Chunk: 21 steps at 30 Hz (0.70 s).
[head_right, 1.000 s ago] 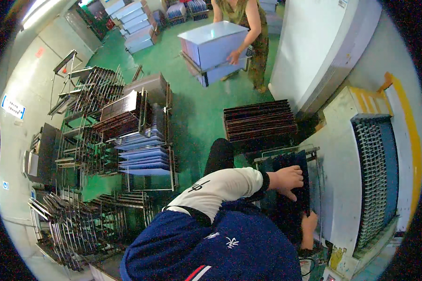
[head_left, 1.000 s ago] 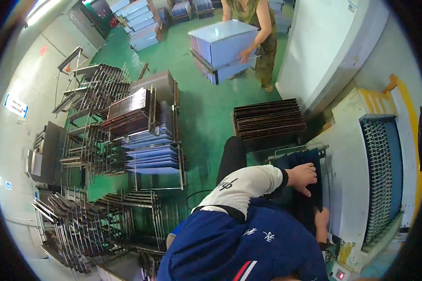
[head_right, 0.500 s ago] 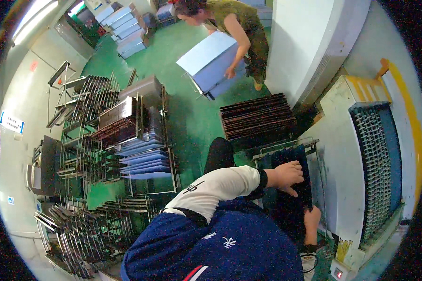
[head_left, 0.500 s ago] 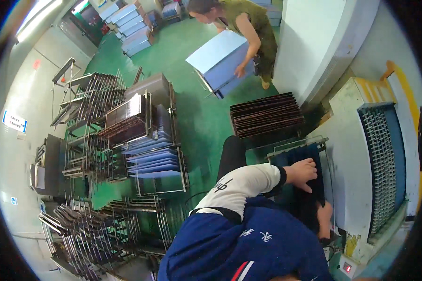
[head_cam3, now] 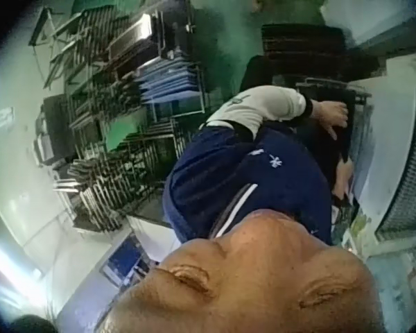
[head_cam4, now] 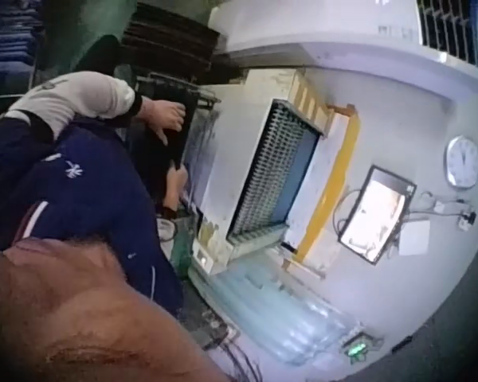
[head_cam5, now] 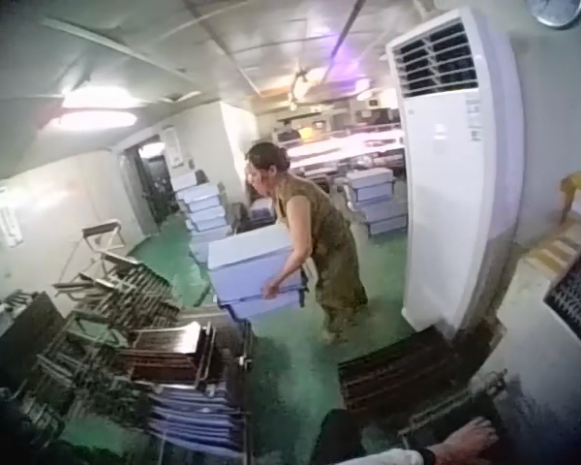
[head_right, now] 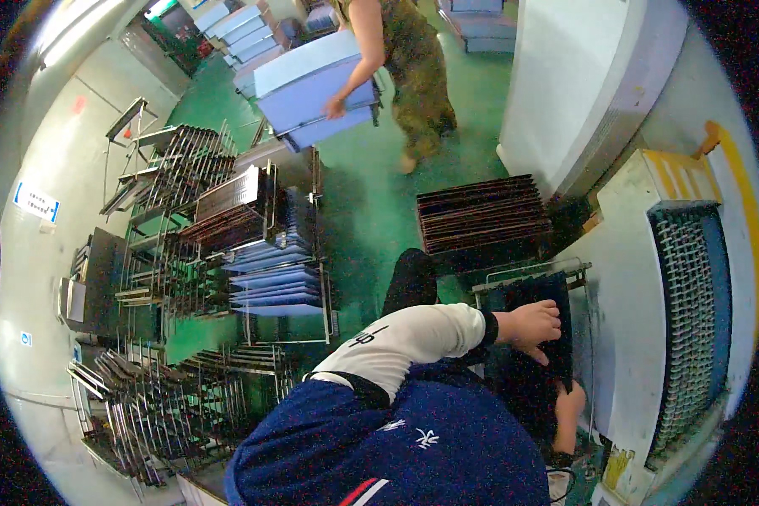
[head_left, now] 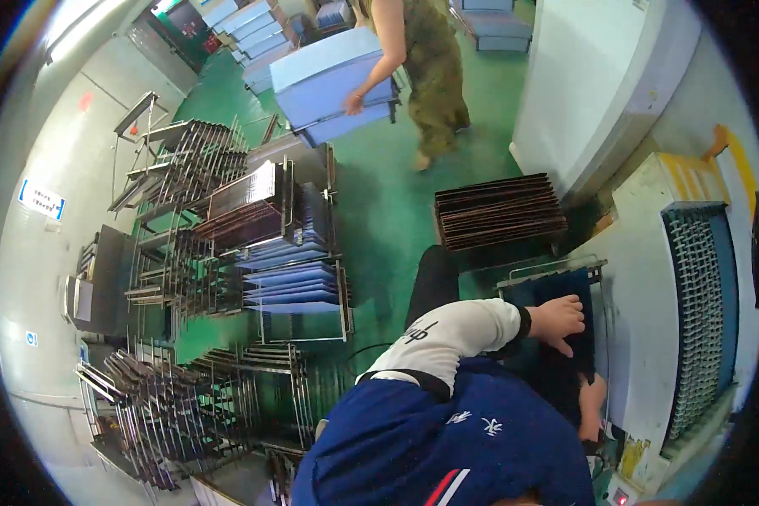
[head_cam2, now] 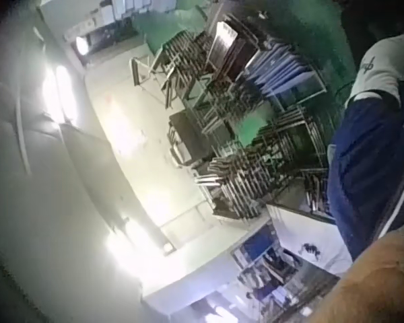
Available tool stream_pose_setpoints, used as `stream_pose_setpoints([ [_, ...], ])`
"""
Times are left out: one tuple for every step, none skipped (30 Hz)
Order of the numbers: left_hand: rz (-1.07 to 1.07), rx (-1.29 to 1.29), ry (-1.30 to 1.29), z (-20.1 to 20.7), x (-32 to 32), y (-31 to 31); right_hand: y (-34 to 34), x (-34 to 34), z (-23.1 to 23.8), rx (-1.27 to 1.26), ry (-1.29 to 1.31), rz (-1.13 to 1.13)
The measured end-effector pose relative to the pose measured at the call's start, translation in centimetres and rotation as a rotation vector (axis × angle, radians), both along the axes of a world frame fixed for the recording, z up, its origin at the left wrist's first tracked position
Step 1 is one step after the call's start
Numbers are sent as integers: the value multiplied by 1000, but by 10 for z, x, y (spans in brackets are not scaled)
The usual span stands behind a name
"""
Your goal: Placing metal sheets into an industrial processing machine and managing stacks of material.
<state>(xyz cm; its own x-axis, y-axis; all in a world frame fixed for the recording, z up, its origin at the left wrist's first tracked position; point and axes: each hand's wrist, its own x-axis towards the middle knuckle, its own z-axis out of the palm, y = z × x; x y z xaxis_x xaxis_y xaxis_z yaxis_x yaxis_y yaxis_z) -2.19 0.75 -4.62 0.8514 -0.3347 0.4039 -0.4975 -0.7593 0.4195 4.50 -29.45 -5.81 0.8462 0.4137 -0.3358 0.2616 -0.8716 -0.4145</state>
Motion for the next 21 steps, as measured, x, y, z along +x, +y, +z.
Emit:
stream_pose_setpoints([
  [7,9,-17,-2,1,-1,-1,1,-2,3,-17,13],
  [15,18,-35,-4,1,0,-2,1,-3,6,-34,26],
  [11,15,-32,-4,1,-1,-4,2,-5,8,-52,35],
  [7,11,-29,-4,1,-1,-7,3,-9,7,-63,42],
  [3,8,-26,-4,2,-1,-9,5,-15,6,-74,48],
  [-3,8,-9,-3,2,-1,-10,7,-17,5,-87,54],
  [-10,8,8,-3,3,-1,-12,8,-19,-10,-58,35],
  [-17,8,24,-2,3,-1,-13,10,-21,-25,-30,16],
  [-10,11,11,-4,4,0,-9,11,-18,-39,-1,2],
  [-4,14,-3,-8,5,0,-6,10,-15,-19,-6,15],
  [3,17,-16,-9,4,0,-5,8,-11,1,-10,28],
  [5,14,-11,-9,4,-1,-4,6,-8,21,-14,34],
  [8,12,-7,-8,4,-2,-5,8,-11,39,-36,51],
  [11,10,-2,-8,4,-2,-10,10,-17,56,-58,68],
  [10,5,-7,-8,4,-3,-14,11,-22,73,-80,85],
  [9,1,-11,-8,5,-4,-18,12,-27,68,-89,74],
  [8,-4,-16,-8,5,-4,-21,13,-32,62,-98,62],
  [9,-3,-11,-7,4,-3,-19,12,-31,56,-106,52],
  [9,-3,-6,-6,4,-3,-17,12,-29,59,-91,57],
  [9,-2,0,-5,3,-3,-16,12,-26,62,-76,60],
  [11,3,-1,-5,3,-2,-13,10,-20,64,-61,65],
])
